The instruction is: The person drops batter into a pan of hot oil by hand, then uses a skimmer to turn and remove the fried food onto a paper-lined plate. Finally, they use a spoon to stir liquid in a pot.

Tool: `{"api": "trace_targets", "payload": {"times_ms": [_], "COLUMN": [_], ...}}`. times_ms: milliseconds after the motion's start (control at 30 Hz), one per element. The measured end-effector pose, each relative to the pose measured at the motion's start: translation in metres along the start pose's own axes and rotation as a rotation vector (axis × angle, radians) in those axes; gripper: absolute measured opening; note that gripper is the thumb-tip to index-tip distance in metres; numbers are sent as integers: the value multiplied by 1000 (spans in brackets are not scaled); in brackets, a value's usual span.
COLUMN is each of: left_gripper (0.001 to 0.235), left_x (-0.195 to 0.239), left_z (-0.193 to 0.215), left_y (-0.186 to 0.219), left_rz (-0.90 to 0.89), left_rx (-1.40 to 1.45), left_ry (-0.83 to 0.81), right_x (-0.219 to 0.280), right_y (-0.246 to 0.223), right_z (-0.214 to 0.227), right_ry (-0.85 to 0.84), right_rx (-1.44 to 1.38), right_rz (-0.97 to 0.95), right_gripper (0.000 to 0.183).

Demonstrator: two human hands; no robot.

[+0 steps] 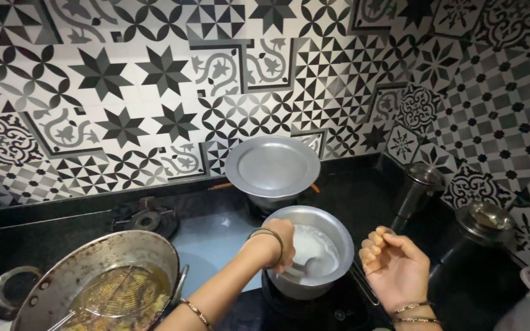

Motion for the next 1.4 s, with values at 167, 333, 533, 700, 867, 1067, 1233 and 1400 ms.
{"api": "trace_targets", "payload": {"times_ms": [167,333,533,700,867,1067,1233,1400], "left_gripper": [17,14,8,8,8,11,6,5], "left_x": [2,23,46,64,69,108,136,69], "left_z": [-1,19,39,56,55,70,84,24], "left_y": [-23,-51,-56,-51,-37,2,10,-9], "left_rz": [66,108,121,105,-51,-217,-250,-283], "left_rx": [120,453,490,263,-139,-346,-141,-347], "left_ry": [-31,121,187,417,694,851,1106,722], "right_x": [-12,-10,-18,-14,-13,-12,-16,-35], "right_y": [11,14,14,13,13,5,4,14], "right_z": [0,-3,5,4,2,4,2,17], "right_ry": [-120,-97,-99,-25,-51,20,-76,-228], "right_rx": [-61,-23,-47,-19,-36,22,-39,-153], "right_rz": [-47,-45,-39,-34,-31,12,4,-67], "right_gripper": [15,16,15,15,16,17,16,15]}}
Point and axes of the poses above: each hand's wrist, its own x-axis away from the middle knuckle, its own z-axis out of the back of the hand, y = z × x, the point moved 10 cm from there along -x, towards the middle knuckle, and after that the axes turned 2 degrees about -x, right-handed, at the moved point
